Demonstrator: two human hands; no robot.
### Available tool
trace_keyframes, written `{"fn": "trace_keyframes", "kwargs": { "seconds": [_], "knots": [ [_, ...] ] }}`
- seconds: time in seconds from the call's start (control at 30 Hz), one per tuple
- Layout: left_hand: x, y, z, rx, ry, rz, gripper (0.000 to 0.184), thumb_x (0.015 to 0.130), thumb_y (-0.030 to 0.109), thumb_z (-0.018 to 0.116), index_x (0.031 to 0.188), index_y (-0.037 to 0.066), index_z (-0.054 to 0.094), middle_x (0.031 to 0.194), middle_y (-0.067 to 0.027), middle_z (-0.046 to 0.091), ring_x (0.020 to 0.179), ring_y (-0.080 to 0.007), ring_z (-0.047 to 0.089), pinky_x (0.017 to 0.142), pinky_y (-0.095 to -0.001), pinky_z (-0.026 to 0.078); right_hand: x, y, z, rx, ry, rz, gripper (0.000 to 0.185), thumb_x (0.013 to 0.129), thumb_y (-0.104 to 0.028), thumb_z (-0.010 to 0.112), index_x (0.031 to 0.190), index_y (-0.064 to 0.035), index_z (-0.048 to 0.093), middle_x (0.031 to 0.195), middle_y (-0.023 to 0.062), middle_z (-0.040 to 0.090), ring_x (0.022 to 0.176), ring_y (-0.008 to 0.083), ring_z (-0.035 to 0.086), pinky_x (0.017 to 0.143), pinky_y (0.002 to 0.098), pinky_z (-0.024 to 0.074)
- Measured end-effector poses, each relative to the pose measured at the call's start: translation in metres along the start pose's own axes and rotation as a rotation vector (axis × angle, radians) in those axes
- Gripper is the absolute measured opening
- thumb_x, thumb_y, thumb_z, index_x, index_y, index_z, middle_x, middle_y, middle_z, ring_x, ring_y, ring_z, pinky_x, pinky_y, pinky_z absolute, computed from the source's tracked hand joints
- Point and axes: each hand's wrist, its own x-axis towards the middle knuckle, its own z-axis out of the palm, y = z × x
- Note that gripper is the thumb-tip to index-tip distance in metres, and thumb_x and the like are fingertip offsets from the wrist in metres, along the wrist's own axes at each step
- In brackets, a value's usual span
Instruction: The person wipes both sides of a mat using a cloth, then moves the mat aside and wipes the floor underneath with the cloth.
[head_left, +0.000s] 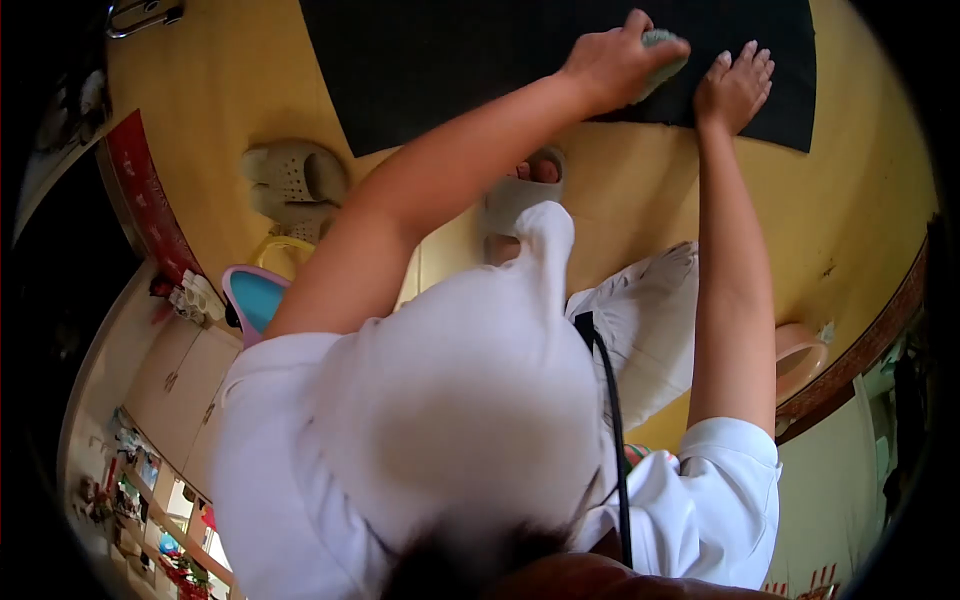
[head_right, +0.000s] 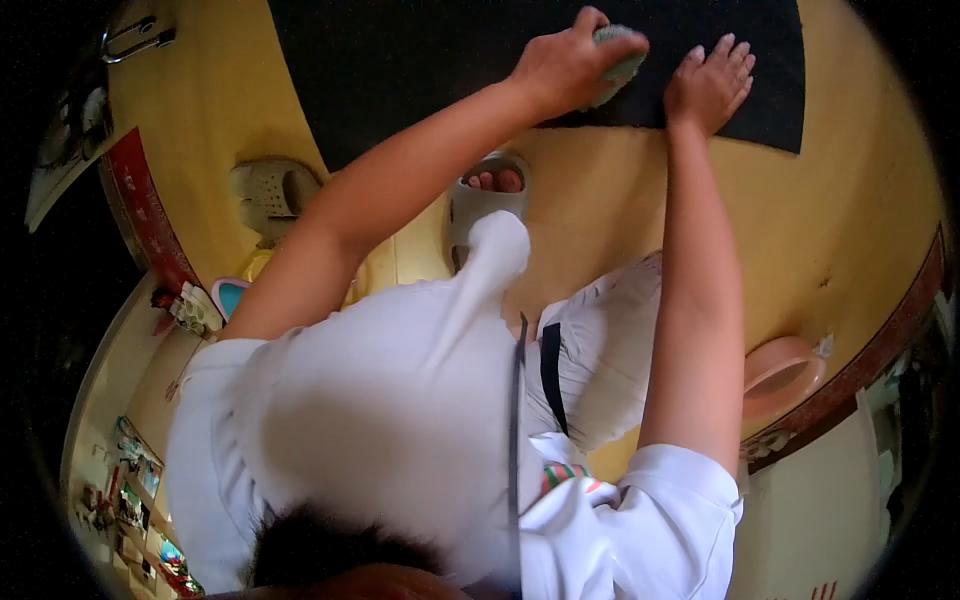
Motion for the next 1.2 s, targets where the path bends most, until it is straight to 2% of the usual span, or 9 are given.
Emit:
{"fn": "trace_keyframes", "kwargs": {
  "seconds": [0.33,0.47,0.63,0.67,0.7,0.87,1.03,1.07,1.2],
  "knots": [
    [-0.256,-0.293,-0.288,1.020,0.237,-1.132,0.056,0.088,0.025,0.071,0.139,0.019,0.048,0.130,-0.0209,0.059,0.103,-0.0391,0.067,0.075,-0.0508,0.059,-0.001,-0.007,-0.002,-0.032,-0.021,0.015,0.053,0.106,-0.034,0.039,0.150,-0.0057,0.046,0.159,0.0193,0.038,0.150,0.0355,0.030,0.124,0.0476,0.0186],
    [-0.176,-0.216,-0.322,0.753,0.657,-1.150,0.065,0.087,0.035,0.075,0.141,0.012,0.047,0.136,-0.0205,0.053,0.110,-0.0382,0.063,0.081,-0.0498,0.056,-0.003,-0.012,-0.006,-0.029,-0.029,0.015,0.052,0.107,-0.034,0.038,0.149,-0.0054,0.046,0.159,0.0198,0.038,0.150,0.0357,0.030,0.124,0.0475,0.0183],
    [-0.034,-0.095,-0.180,-0.159,0.586,-0.588,0.018,0.096,0.014,0.055,0.112,0.010,0.063,0.096,-0.0189,0.064,0.073,-0.0350,0.068,0.063,-0.0473,0.056,-0.003,-0.013,-0.006,-0.035,-0.027,0.013,0.052,0.106,-0.033,0.037,0.149,-0.0054,0.046,0.159,0.0195,0.038,0.151,0.0351,0.030,0.124,0.0475,0.0179],
    [-0.013,-0.073,-0.139,0.460,0.516,-0.126,0.020,0.097,0.015,0.053,0.109,0.004,0.065,0.091,-0.0205,0.067,0.071,-0.0334,0.068,0.061,-0.0448,0.056,-0.003,-0.011,-0.005,-0.034,-0.028,0.007,0.052,0.106,-0.033,0.038,0.149,-0.0055,0.046,0.159,0.0195,0.037,0.151,0.0350,0.030,0.124,0.0475,0.0180],
    [-0.011,-0.069,-0.071,-0.016,-0.075,-0.548,0.032,0.099,0.022,0.061,0.128,0.010,0.055,0.119,-0.0171,0.060,0.094,-0.0319,0.065,0.083,-0.0448,0.056,-0.002,-0.010,-0.004,-0.034,-0.024,0.009,0.052,0.106,-0.033,0.038,0.150,-0.0056,0.046,0.160,0.0195,0.037,0.151,0.0349,0.030,0.124,0.0475,0.0181],
    [0.030,-0.027,0.028,0.413,0.034,0.304,0.056,0.096,0.020,0.063,0.141,0.045,0.040,0.125,-0.0142,0.050,0.085,-0.0307,0.070,0.059,-0.0363,0.061,-0.002,-0.005,-0.006,-0.057,-0.049,-0.017,0.050,0.106,-0.031,0.039,0.150,-0.0064,0.046,0.160,0.0192,0.037,0.151,0.0348,0.030,0.124,0.0473,0.0193],
    [-0.068,-0.182,-0.080,0.604,0.086,-0.469,0.021,0.097,0.019,0.054,0.108,0.006,0.067,0.095,-0.0196,0.069,0.076,-0.0349,0.069,0.062,-0.0453,0.056,-0.001,0.000,-0.008,-0.078,-0.043,-0.015,0.049,0.107,-0.029,0.039,0.149,-0.0054,0.046,0.159,0.0186,0.039,0.150,0.0343,0.031,0.124,0.0467,0.0203],
    [-0.099,-0.203,-0.116,0.767,0.455,-0.469,0.029,0.100,0.027,0.050,0.116,0.008,0.064,0.106,-0.0186,0.069,0.079,-0.0344,0.069,0.062,-0.0451,0.055,-0.002,-0.003,-0.007,-0.079,-0.044,-0.009,0.049,0.107,-0.029,0.039,0.149,-0.0053,0.046,0.159,0.0186,0.039,0.150,0.0343,0.031,0.124,0.0466,0.0205],
    [-0.187,-0.311,-0.280,1.263,-0.171,-0.984,0.055,0.099,0.026,0.056,0.151,0.025,0.037,0.149,-0.0235,0.044,0.093,-0.0427,0.070,0.071,-0.0519,0.058,-0.002,-0.013,-0.009,-0.087,-0.025,0.009,0.048,0.107,-0.027,0.039,0.148,-0.0057,0.048,0.159,0.0181,0.039,0.150,0.0337,0.031,0.124,0.0467,0.0204]
  ]
}}
